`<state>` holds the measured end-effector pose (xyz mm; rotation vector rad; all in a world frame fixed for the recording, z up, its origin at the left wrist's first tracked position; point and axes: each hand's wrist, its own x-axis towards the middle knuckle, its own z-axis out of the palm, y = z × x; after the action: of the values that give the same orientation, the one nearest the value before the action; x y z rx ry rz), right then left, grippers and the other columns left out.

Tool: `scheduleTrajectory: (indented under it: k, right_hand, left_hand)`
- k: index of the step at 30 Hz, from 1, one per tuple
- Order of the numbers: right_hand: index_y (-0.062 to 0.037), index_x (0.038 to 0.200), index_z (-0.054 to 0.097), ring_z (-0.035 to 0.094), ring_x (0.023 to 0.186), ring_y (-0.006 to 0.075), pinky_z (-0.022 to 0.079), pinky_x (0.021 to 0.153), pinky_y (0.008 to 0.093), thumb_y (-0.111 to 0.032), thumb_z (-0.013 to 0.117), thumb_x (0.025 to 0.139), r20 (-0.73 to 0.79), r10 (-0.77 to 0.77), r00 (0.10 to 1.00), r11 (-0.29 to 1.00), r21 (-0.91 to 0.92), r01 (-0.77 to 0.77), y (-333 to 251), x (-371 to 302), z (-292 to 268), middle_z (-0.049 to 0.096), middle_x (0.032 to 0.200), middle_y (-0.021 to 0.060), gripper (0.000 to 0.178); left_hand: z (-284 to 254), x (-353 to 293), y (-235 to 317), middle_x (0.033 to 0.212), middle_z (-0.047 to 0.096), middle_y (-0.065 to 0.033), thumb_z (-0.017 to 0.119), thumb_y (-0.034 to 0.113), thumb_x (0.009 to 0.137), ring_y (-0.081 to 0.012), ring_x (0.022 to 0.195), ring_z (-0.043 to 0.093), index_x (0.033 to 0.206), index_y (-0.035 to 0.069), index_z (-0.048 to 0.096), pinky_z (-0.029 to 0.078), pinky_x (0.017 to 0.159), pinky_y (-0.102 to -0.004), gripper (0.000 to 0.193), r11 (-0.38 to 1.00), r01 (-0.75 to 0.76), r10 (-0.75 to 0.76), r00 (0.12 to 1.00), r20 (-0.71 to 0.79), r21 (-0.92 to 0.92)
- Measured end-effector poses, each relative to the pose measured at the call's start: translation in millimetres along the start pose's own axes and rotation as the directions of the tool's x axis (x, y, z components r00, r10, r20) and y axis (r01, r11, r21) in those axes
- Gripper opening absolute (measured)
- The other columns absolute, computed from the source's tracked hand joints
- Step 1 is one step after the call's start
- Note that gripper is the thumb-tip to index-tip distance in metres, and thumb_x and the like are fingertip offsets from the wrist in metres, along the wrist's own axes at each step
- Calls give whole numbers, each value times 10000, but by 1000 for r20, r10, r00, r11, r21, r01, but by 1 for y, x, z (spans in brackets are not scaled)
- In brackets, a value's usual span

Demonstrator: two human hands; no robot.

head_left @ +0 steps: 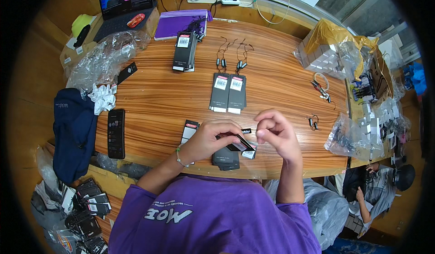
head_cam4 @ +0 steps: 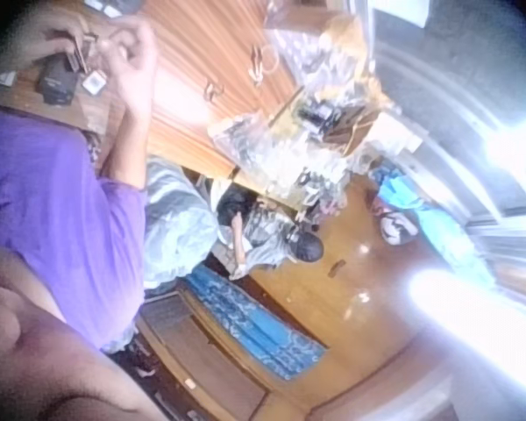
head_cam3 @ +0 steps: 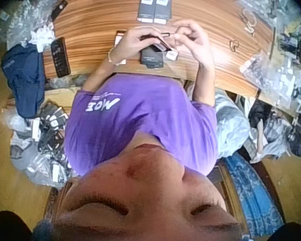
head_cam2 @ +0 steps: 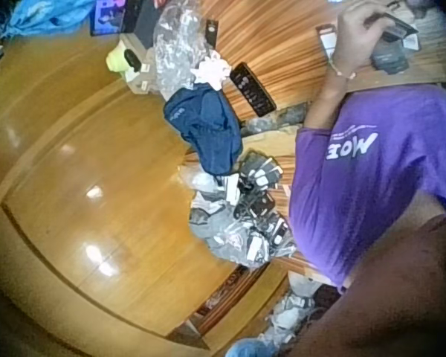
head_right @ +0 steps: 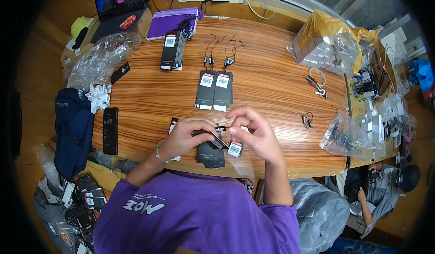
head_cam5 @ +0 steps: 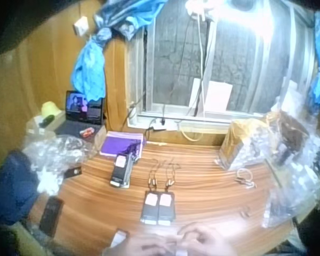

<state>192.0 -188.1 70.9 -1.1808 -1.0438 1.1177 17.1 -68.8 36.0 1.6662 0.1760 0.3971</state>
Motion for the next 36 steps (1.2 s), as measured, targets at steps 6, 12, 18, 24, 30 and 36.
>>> scheduleTrajectory:
  k: [6, 12, 18, 24, 30, 36]
  right_hand:
    - [-41, 930, 509, 594, 702, 225, 405, 771, 405, -189, 514, 872, -4, -283, 959, 766, 602, 228, 22, -4, -19, 622, 781, 146, 160]
    - [-81, 959, 490, 596, 832, 198, 380, 829, 472, -147, 501, 864, -123, -182, 976, 643, 736, 213, 2, -7, -10, 653, 869, 107, 116]
    - [-26, 1038, 480, 608, 902, 287, 428, 868, 472, -52, 540, 835, -277, -340, 899, 733, 521, 438, 19, -6, -13, 629, 948, 191, 213]
    - [-27, 984, 504, 615, 904, 311, 433, 880, 474, -60, 588, 820, -345, -344, 874, 786, 404, 469, 13, -8, -6, 637, 910, 197, 186]
    - [-23, 921, 529, 619, 833, 284, 443, 851, 468, -52, 623, 792, -335, -493, 803, 812, 152, 563, 16, -10, -10, 635, 841, 160, 163]
    - [-15, 875, 572, 584, 701, 214, 455, 798, 424, -67, 614, 806, -498, -505, 705, 782, 82, 618, 18, 4, -5, 601, 792, 128, 96]
  left_hand:
    - [-2, -3, -4, 946, 578, -89, 582, -43, 794, -123, 853, 576, 924, -52, 595, 486, 758, -225, 131, 981, 102, -104, 995, -5, -167]
    - [0, -4, -5, 949, 568, -81, 580, -47, 797, -124, 879, 568, 938, -51, 590, 483, 782, -234, 142, 944, 97, -107, 994, -15, -314]
    - [2, -2, -9, 949, 563, -82, 573, -46, 803, -127, 889, 563, 939, -50, 588, 476, 792, -239, 136, 922, 82, -96, 995, -19, -377]
    - [1, -4, -11, 924, 573, -52, 575, -22, 816, -107, 872, 568, 943, -45, 582, 474, 795, -241, 130, 911, 77, -100, 994, -37, -404]
    - [-1, -3, -5, 925, 577, -55, 580, -24, 811, -106, 870, 572, 941, -37, 586, 478, 798, -238, 130, 897, 55, -90, 994, -59, -438]
    - [0, 5, -2, 1054, 552, -114, 563, -74, 795, -142, 894, 584, 913, -64, 576, 494, 800, -249, 120, 964, 0, -86, 947, -310, -266]
